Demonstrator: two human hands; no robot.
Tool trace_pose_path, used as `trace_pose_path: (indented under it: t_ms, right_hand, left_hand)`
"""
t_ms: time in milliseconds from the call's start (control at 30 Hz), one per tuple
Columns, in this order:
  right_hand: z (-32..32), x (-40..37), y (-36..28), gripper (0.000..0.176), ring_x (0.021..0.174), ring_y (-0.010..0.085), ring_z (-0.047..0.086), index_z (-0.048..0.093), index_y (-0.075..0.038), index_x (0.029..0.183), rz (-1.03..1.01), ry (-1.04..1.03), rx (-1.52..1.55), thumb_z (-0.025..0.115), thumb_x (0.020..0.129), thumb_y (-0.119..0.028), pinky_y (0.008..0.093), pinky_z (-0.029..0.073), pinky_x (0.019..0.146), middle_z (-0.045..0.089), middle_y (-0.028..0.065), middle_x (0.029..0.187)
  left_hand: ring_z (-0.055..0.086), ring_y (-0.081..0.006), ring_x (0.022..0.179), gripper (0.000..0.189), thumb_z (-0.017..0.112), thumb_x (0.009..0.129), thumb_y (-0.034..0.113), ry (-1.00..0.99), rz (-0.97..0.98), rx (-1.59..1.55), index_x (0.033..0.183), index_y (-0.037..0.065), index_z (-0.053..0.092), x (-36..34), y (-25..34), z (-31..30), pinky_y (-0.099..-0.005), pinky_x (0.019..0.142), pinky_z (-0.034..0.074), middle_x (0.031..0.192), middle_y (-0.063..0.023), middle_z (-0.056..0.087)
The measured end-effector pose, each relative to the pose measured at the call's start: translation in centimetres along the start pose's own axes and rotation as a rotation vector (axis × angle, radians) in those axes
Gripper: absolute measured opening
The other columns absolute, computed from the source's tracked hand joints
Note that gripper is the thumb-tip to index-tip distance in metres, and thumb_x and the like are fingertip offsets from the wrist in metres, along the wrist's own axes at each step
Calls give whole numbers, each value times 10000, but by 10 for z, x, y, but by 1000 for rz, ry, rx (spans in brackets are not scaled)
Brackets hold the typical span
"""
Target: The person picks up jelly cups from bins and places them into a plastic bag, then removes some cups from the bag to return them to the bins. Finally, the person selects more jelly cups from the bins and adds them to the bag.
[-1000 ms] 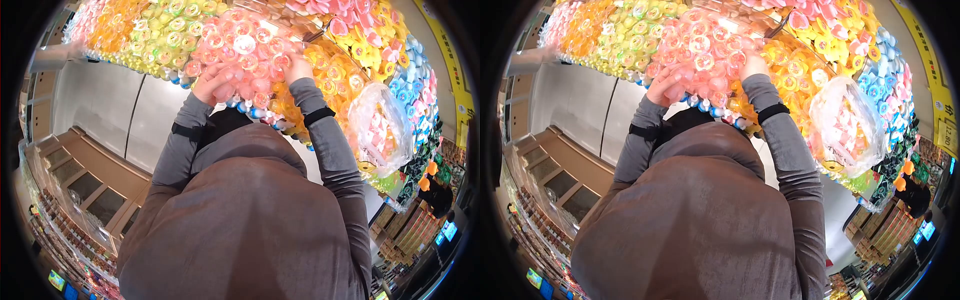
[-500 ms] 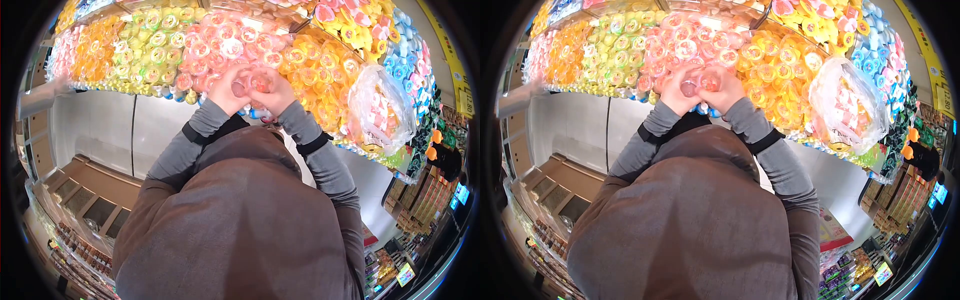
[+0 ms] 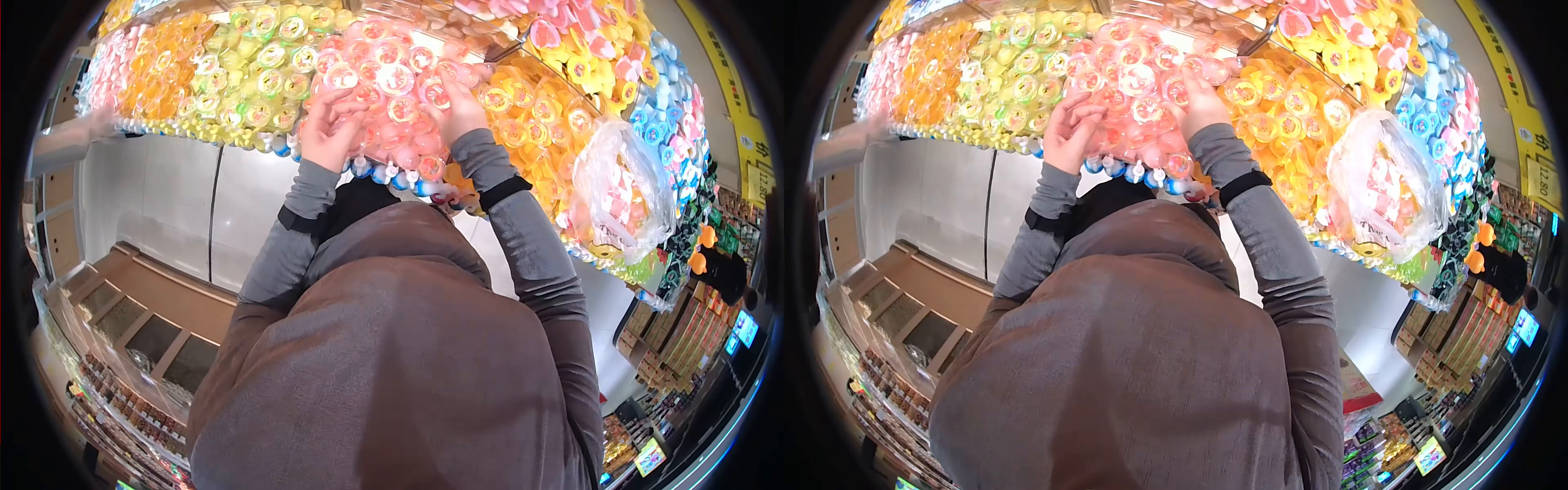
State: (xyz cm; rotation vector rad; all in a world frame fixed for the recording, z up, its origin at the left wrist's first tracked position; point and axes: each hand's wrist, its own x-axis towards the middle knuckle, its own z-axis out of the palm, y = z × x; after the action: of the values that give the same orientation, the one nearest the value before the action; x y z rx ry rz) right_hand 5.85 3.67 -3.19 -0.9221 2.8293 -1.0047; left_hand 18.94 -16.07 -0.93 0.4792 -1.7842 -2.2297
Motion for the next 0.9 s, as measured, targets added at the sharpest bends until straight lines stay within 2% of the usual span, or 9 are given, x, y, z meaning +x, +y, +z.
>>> trace_pose_path:
  t_ms: [133, 333, 467, 567, 600, 700, 733, 833, 900]
  right_hand:
    - [-5, 7, -2, 687, 1116, 336, 547, 439, -76, 1343, 44, -120, -4, 736, 747, -241, 394, 466, 921, 563, 206, 1205]
    - [-8, 5, -12, 717, 1121, 348, 549, 420, -54, 1351, 55, -150, -44, 753, 746, -248, 386, 462, 923, 562, 224, 1207]
    - [-24, -4, -25, 785, 1169, 334, 515, 320, -85, 1414, 10, -67, -115, 722, 774, -299, 389, 475, 912, 469, 179, 1334]
    - [-48, -11, -41, 758, 1190, 344, 497, 339, -74, 1404, 35, -2, -64, 715, 789, -311, 393, 470, 913, 476, 193, 1323]
    - [-54, -16, -45, 642, 1051, 287, 589, 404, -61, 1367, 71, 13, 50, 693, 817, -227, 339, 512, 793, 494, 182, 1309]
    - [-82, -36, -73, 526, 831, 185, 616, 471, -47, 1317, 220, -32, 271, 658, 829, -110, 261, 506, 640, 514, 161, 1293]
    - [-83, -45, -76, 476, 693, 114, 564, 505, -40, 1284, 191, 15, 309, 627, 825, -27, 212, 467, 553, 525, 142, 1286]
    - [-85, -68, -73, 458, 722, 126, 579, 520, -39, 1268, 236, -4, 334, 620, 822, -14, 219, 477, 572, 529, 139, 1284]
    - [-84, -81, -69, 425, 721, 122, 587, 539, -39, 1243, 240, 17, 345, 603, 825, 2, 218, 480, 572, 533, 139, 1280]
  left_hand:
    - [597, -125, 960, 376, 589, 874, 11, -3, 11, -52, 1231, 33, 474, 2, -2, -6, -270, 847, 473, 1068, -88, 628]
    - [596, -184, 1011, 300, 564, 901, 74, 32, -183, -386, 1185, -8, 516, 14, -9, -12, -319, 894, 470, 1097, -121, 614]
    - [587, -194, 1027, 322, 549, 871, 18, -7, -266, -636, 1191, -8, 528, 20, -5, -20, -341, 927, 472, 1169, -132, 575]
    - [545, -208, 1121, 368, 521, 865, -8, -28, -176, -410, 1232, 7, 514, 29, -13, -38, -363, 951, 453, 1256, -147, 530]
    - [580, -177, 1061, 431, 560, 837, -40, 27, -120, -202, 1261, 8, 499, 32, -12, -42, -323, 889, 493, 1253, -121, 537]
    - [623, -150, 965, 460, 612, 807, -54, 120, -23, 199, 1251, 3, 504, 29, 20, -43, -273, 804, 524, 1186, -95, 581]
    - [644, -141, 886, 468, 639, 795, -49, 148, 74, 258, 1241, 11, 512, 31, 22, -43, -254, 761, 534, 1078, -81, 627]
    - [639, -131, 897, 380, 646, 803, -23, 70, 70, 257, 1167, 19, 542, 29, 26, -41, -257, 763, 535, 1052, -88, 628]
    - [638, -147, 895, 375, 681, 774, -2, 23, 29, 487, 1123, 29, 546, 30, 17, -46, -269, 752, 534, 1073, -97, 615]
